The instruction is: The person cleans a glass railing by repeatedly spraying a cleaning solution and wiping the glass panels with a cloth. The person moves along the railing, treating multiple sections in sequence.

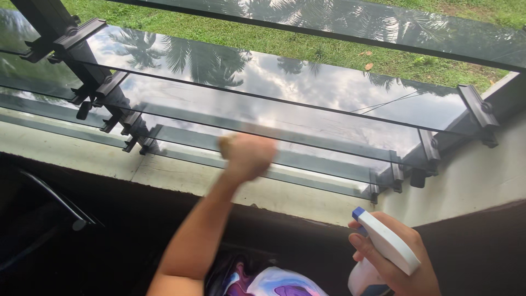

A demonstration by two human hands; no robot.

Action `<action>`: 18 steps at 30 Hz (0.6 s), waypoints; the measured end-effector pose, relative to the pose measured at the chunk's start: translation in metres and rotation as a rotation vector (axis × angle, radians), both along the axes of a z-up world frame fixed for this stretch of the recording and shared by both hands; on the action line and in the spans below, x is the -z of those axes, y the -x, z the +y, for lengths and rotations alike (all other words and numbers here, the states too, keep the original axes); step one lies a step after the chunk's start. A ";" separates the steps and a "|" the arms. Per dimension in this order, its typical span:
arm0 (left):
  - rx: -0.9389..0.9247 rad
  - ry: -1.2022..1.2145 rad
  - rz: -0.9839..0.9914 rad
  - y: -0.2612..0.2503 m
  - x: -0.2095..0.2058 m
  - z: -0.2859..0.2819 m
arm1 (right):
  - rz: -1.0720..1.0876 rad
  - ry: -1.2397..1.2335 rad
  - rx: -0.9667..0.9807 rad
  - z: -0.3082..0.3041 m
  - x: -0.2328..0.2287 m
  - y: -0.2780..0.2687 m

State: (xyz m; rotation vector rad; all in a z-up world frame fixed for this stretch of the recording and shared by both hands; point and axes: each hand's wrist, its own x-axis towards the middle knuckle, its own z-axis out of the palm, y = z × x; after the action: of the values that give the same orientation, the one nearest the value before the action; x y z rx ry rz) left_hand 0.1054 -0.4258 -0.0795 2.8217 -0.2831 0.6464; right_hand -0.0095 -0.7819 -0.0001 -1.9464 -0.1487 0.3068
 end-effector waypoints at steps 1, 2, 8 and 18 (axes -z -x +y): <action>-0.162 -0.083 0.026 0.001 0.000 0.058 | 0.038 -0.022 0.033 -0.002 -0.002 -0.003; -0.275 -0.154 0.013 0.004 -0.004 0.113 | 0.000 -0.054 0.026 -0.005 -0.003 -0.005; -0.515 -0.410 -0.267 0.003 0.004 0.166 | -0.117 -0.180 0.064 -0.018 0.007 -0.014; 0.214 0.175 -0.002 -0.016 -0.036 -0.255 | -0.233 -0.103 0.224 -0.054 -0.021 0.020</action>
State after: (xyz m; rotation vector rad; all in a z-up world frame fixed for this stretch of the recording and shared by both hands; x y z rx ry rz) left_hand 0.1215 -0.6804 -0.0433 2.5783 -0.4956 0.5954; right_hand -0.0293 -0.8358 0.0207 -1.8710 -0.0947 -0.0754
